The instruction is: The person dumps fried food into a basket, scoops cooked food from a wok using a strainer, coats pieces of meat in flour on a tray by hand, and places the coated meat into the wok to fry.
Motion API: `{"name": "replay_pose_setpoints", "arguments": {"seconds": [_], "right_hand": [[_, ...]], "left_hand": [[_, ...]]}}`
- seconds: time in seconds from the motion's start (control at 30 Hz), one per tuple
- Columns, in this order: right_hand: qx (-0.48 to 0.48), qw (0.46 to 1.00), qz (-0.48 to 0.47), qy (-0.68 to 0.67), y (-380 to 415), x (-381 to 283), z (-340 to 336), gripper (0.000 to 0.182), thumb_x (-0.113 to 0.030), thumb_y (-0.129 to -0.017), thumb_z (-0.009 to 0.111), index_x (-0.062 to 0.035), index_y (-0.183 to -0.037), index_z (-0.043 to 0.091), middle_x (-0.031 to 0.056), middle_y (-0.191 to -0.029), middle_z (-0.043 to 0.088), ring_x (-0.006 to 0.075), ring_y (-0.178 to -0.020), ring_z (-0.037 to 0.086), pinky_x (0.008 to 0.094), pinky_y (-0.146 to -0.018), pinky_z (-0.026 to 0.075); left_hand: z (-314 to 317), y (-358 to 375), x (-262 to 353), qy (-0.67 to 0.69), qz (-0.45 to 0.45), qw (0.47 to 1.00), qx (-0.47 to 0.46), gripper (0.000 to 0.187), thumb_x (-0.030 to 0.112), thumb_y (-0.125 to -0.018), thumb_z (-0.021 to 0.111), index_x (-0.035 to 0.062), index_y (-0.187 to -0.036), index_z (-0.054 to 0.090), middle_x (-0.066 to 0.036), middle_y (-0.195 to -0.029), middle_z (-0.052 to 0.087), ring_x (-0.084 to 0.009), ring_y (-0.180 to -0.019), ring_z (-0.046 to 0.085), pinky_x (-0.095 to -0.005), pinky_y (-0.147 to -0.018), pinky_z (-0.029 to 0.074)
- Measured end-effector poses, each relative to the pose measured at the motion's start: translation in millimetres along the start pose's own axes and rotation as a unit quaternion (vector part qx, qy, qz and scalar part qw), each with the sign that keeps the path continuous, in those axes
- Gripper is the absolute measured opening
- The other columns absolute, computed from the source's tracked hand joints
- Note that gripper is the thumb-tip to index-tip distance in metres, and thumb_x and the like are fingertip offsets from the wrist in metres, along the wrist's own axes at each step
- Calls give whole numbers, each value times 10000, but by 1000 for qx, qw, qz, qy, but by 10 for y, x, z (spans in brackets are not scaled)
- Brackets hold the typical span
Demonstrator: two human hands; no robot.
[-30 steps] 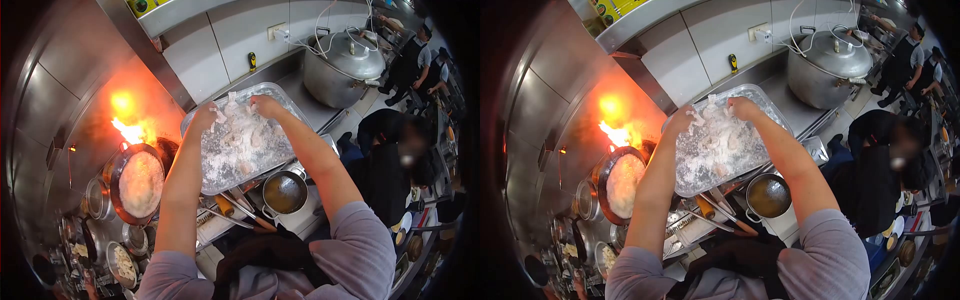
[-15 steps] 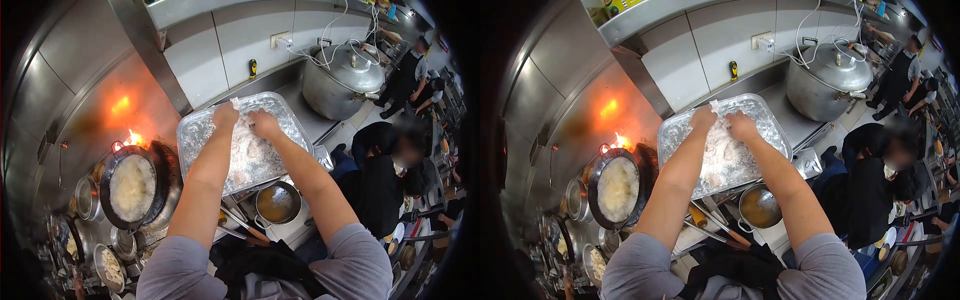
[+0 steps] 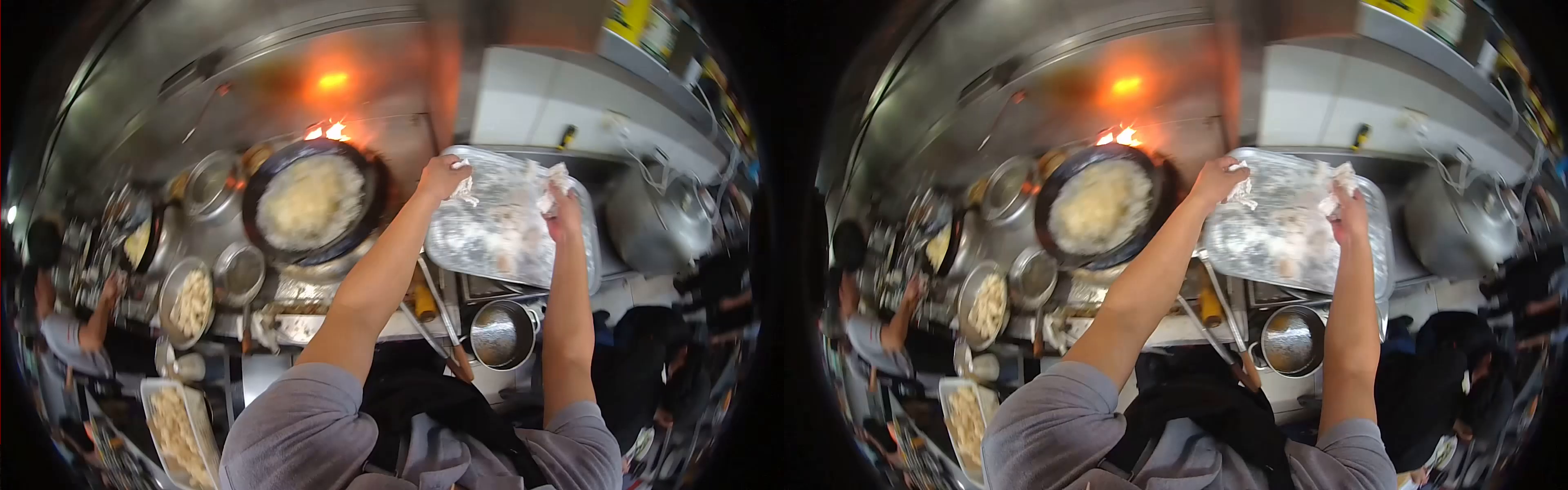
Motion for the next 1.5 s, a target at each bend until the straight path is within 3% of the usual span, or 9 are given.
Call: {"name": "replay_pose_setpoints", "arguments": {"seconds": [0.1, 0.17, 0.43, 0.63, 0.8, 0.9, 1.17, 1.3, 1.5], "right_hand": [[-19, 999, -8, -50, 504, -96, 1082, 323, -144, -852, 670, -48, -1130, 538, 33, -895, 625, 122, -691, 593, 273, -505, 447], [-98, 995, -19, -5, 621, 131, 1763, 308, -137, -836, 683, -44, -1101, 557, 40, -932, 635, 130, -755, 611, 267, -583, 490], [-372, 890, 113, 240, 1155, 2559, 3948, 306, -28, -746, 678, 5, -1044, 615, 71, -957, 635, 143, -855, 600, 296, -699, 489], [-363, 549, -281, 699, 1082, 2307, 4696, 415, -91, -753, 611, -163, -1161, 608, 158, -1297, 510, 340, -1215, 445, 551, -922, 384], [-303, 556, -391, 668, 1152, 997, 4697, 448, -36, -780, 494, -202, -1181, 607, 79, -1353, 473, 319, -1279, 376, 514, -1004, 298], [-235, 596, -448, 624, 1284, 201, 3948, 425, -21, -769, 490, -191, -1131, 633, 59, -1328, 490, 289, -1245, 410, 469, -990, 322], [-3, 706, -290, 646, 799, -1417, 644, 311, 21, -737, 482, -85, -969, 660, 172, -978, 648, 358, -918, 609, 403, -818, 484], [-13, 706, -240, 666, 779, -1153, -457, 215, 3, -744, 566, -72, -926, 653, 150, -917, 649, 310, -861, 632, 372, -766, 497], [-52, 662, -122, 737, 658, -66, -997, 334, -116, -761, 640, -145, -1091, 598, 202, -1046, 562, 391, -1002, 554, 440, -858, 455]], "left_hand": [[-984, 444, -13, 141, 30, 988, 58, 203, 164, -819, 689, -2, -931, 658, -47, -730, 639, -115, -579, 574, -276, -476, 434], [-1520, 647, -247, 243, 14, 970, 28, 180, 133, -844, 655, -13, -949, 642, -47, -774, 645, -108, -640, 588, -259, -561, 458], [-3197, 1123, -1825, -96, -112, 986, 76, 309, 218, -712, 721, 49, -967, 679, -90, -872, 668, -222, -779, 626, -330, -728, 492], [-3951, 393, -1408, -425, 114, 898, 3, 479, 276, -610, 777, 186, -1070, 675, -115, -1230, 573, -294, -1160, 517, -393, -986, 406], [-4433, 372, -265, -336, 257, 903, 72, 497, 98, -647, 765, 55, -1112, 595, -146, -1142, 590, -301, -1104, 539, -348, -960, 428], [-4132, 966, 722, -411, 364, 828, 114, 509, 11, -676, 695, 132, -1162, 601, -135, -1289, 491, -298, -1234, 442, -402, -1031, 376], [-2522, 1254, 1889, -325, 375, 868, 13, 418, 40, -765, 645, 65, -1179, 594, -125, -1316, 484, -260, -1249, 444, -377, -1031, 369], [-1071, 910, 1701, -158, 301, 929, -146, 360, 38, -780, 636, 85, -1137, 624, -104, -1144, 578, -192, -978, 593, -318, -813, 492], [1471, 1235, 639, -323, 302, 808, -389, 377, 184, -730, 736, 161, -1096, 647, -165, -1070, 550, -332, -1041, 548, -397, -884, 456]]}}
Point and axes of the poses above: each hand's wrist, its own y-axis away from the middle knuckle, its own z-axis out of the palm, x = y × z, the point moved 8 cm from there along -y, towards the middle knuckle
